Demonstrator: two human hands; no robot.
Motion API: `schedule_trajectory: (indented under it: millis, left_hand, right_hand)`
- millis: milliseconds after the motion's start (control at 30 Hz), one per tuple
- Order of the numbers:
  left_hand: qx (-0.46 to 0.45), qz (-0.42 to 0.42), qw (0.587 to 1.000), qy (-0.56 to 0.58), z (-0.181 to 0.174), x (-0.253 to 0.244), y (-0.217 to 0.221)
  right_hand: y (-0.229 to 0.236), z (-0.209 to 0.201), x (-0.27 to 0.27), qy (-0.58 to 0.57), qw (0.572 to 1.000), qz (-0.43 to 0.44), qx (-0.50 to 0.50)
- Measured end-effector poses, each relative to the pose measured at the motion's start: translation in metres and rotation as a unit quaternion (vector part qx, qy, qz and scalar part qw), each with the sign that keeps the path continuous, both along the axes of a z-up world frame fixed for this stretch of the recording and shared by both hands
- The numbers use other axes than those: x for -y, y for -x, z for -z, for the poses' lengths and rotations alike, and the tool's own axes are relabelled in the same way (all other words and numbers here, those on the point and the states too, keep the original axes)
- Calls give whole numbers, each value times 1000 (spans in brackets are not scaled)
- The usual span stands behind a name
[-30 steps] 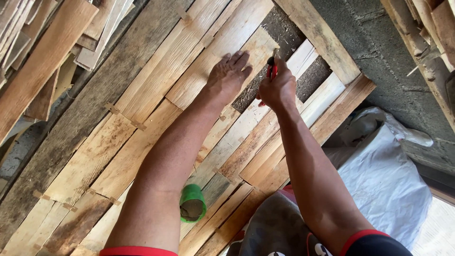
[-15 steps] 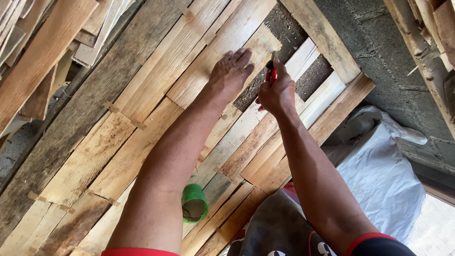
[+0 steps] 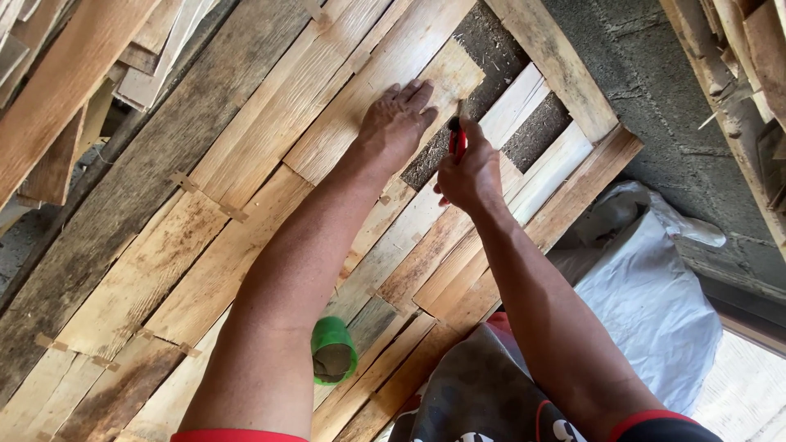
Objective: Cutting and fitting small wooden strips onto a larger panel.
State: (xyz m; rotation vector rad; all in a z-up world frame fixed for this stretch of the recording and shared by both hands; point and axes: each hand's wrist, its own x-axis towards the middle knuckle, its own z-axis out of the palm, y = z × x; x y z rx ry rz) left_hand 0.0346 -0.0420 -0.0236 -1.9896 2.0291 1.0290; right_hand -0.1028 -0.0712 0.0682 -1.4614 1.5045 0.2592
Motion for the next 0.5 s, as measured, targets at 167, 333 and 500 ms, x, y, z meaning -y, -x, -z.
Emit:
schedule_trajectory:
  millis: [167, 333, 500]
  left_hand:
    - [17, 5, 999, 32, 9, 0, 2]
    - [-10, -27, 999, 35, 7, -1, -1]
    - [-55, -89, 994, 12, 13, -1, 1]
  right_hand:
    - [1, -2, -10, -8, 1000, -4, 9]
    - [-1, -8, -16, -17, 1000, 4, -5]
    - [-1, -7, -21, -38, 999, 26, 12]
